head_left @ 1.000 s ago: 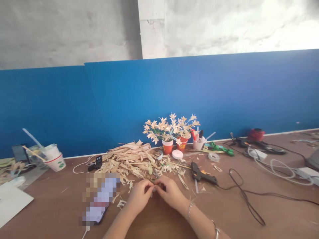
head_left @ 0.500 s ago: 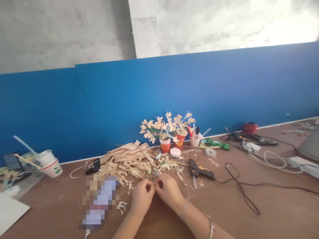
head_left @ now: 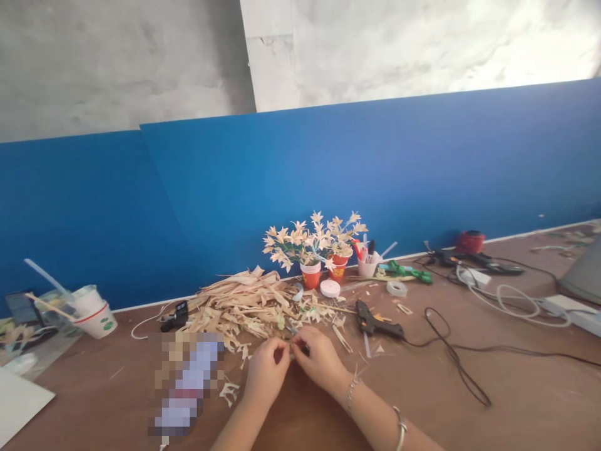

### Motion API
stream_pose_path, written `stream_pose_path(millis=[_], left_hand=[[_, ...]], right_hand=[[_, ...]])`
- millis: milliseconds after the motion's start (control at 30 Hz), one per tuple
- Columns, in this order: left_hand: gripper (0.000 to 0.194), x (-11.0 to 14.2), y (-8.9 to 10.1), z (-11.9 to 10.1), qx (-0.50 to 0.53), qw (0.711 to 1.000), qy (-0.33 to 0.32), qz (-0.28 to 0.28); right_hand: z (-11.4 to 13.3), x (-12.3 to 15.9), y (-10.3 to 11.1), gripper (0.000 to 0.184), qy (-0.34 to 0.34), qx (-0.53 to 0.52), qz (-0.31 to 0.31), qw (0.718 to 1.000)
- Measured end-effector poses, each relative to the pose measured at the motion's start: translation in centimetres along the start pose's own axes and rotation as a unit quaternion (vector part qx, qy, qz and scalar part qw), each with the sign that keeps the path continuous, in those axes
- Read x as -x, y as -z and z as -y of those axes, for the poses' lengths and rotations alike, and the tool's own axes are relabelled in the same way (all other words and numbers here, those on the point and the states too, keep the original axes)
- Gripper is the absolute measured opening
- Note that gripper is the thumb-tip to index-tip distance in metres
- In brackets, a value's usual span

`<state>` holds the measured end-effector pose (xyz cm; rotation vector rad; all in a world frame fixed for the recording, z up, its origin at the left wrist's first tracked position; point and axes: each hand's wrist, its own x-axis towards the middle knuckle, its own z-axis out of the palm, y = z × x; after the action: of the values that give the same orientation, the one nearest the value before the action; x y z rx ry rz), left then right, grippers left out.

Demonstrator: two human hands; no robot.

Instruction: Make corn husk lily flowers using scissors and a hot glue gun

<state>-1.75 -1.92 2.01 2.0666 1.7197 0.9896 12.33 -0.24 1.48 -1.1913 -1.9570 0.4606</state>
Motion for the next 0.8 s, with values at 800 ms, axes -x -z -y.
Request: stream_pose_path(millis=[800], left_hand=[[0.017, 0.0, 0.4, 0.1, -0.063, 0.995, -0.081, -0.023]], right_hand=[[-0.2, 0.0, 0.2, 0.010, 0.014, 0.017, 0.007, 1.000]])
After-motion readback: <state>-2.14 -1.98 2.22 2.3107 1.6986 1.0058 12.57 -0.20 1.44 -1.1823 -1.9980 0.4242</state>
